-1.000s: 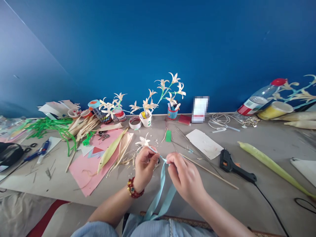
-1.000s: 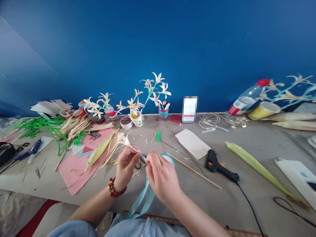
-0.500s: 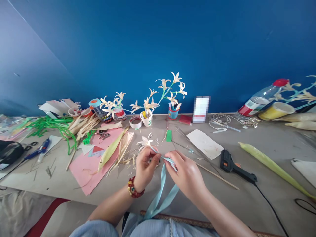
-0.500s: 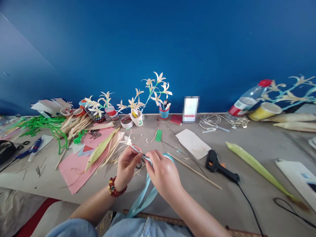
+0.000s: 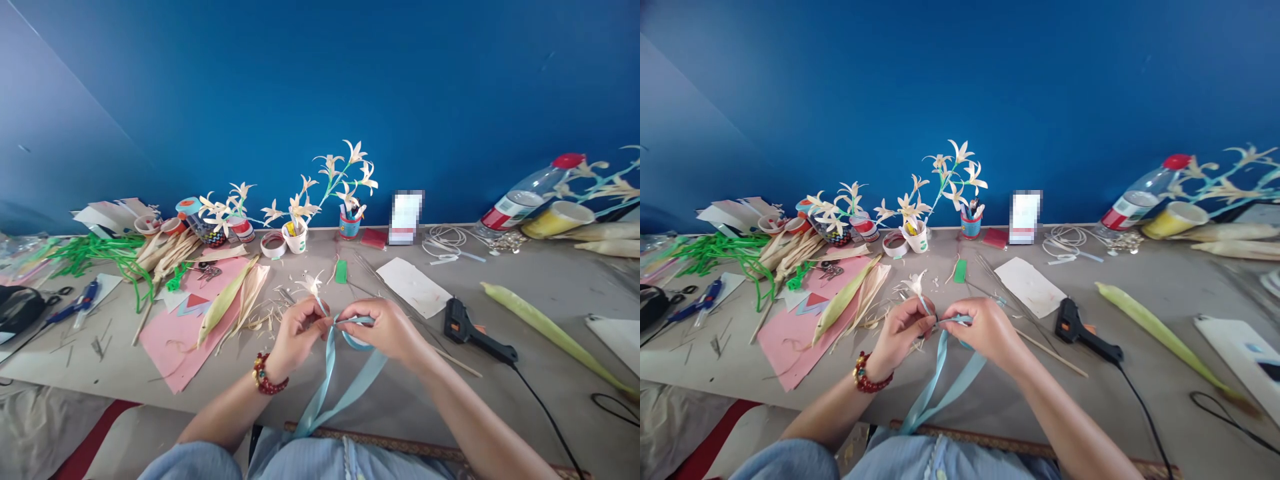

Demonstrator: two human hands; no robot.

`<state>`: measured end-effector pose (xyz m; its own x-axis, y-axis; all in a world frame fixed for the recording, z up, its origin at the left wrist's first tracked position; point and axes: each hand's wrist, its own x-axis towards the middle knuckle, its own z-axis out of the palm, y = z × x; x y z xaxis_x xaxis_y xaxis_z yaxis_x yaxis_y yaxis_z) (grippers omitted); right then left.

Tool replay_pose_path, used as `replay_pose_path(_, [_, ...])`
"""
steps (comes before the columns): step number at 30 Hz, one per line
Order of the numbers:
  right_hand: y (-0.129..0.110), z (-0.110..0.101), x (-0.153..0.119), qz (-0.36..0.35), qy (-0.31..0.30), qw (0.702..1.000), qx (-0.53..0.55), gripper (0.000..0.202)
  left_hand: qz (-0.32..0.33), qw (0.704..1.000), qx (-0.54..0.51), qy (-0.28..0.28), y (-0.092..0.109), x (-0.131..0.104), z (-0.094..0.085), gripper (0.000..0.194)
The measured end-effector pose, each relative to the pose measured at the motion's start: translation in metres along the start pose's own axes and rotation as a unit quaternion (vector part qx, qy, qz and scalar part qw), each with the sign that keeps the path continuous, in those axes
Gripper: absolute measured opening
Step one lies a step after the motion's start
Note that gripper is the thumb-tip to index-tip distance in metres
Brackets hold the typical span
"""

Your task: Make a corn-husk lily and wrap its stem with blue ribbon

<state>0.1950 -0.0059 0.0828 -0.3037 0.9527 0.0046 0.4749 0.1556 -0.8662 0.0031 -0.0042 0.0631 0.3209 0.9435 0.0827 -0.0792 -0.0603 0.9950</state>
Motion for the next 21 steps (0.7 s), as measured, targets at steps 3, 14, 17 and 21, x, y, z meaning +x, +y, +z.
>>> replay_pose_path(3, [0.003, -0.004, 0.003, 0.021, -0.032, 0.998, 0.042, 0.015, -0.025, 0.999, -0.026, -0.031, 0.003, 0.001, -0.001, 0.026])
replay_pose_path(14, [0.012, -0.003, 0.006, 0.03, -0.102, 0.983, 0.149, 0.025, -0.098, 0.977, -0.162, -0.095, 0.009, 0.001, -0.001, 0.027])
replay_pose_path(17, [0.012, -0.001, 0.005, 0.038, -0.117, 0.974, 0.188, 0.024, -0.09, 0.979, -0.149, -0.109, 0.011, 0.001, -0.002, 0.026])
replay_pose_path(21, [0.013, -0.001, 0.005, 0.042, -0.129, 0.965, 0.224, 0.024, -0.074, 0.985, -0.113, -0.108, 0.011, 0.001, -0.001, 0.028])
